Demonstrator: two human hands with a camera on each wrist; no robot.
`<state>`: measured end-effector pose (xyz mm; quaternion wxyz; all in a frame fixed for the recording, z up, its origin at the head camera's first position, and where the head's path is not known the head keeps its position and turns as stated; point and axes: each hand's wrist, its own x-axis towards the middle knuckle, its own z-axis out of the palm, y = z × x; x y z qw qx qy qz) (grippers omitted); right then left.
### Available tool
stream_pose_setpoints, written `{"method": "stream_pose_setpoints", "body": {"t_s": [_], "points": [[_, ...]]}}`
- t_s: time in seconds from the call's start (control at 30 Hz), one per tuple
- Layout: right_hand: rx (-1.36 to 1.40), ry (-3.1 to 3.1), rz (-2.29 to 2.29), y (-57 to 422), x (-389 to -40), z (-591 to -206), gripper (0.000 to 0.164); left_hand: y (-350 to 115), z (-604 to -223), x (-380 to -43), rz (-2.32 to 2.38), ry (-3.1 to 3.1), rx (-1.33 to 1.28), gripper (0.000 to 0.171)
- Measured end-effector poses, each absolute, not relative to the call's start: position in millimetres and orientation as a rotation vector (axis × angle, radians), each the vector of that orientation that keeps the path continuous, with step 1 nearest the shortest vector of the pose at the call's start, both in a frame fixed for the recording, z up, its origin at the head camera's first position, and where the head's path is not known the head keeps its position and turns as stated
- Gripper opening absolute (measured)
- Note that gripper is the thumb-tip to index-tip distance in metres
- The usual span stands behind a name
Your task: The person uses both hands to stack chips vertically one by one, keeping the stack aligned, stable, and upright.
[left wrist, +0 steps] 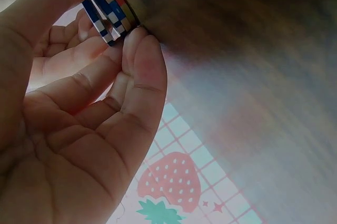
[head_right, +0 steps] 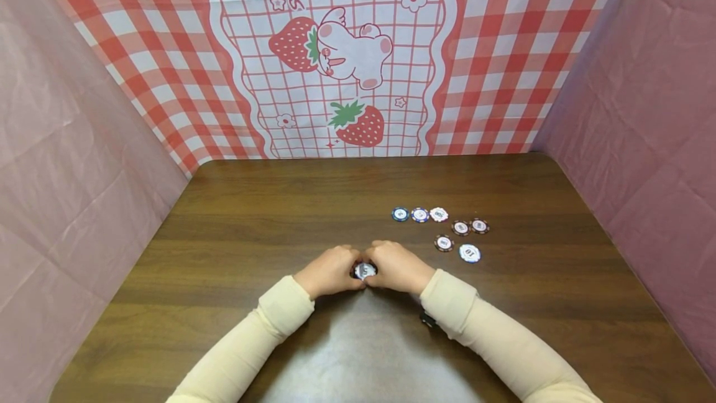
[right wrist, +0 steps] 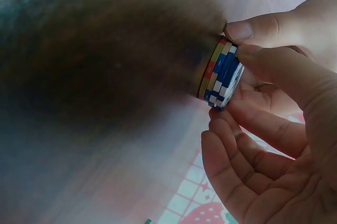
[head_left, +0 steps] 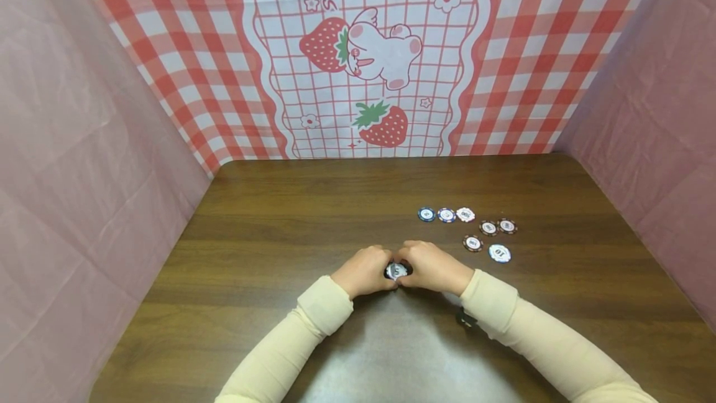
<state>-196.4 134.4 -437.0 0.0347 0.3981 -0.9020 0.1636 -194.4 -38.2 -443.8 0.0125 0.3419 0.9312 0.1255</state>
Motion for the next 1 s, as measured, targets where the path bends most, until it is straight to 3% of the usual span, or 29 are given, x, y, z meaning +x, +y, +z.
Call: {"method": "stream_pose_setpoints", "body": {"t_s": [1.0], "points": [[1.251,-2.774,0.486,134.4,-197.0,-438.1,0.021,-38.2,-441.7,-193.0,0.404,2.898,1.047,0.027]]}}
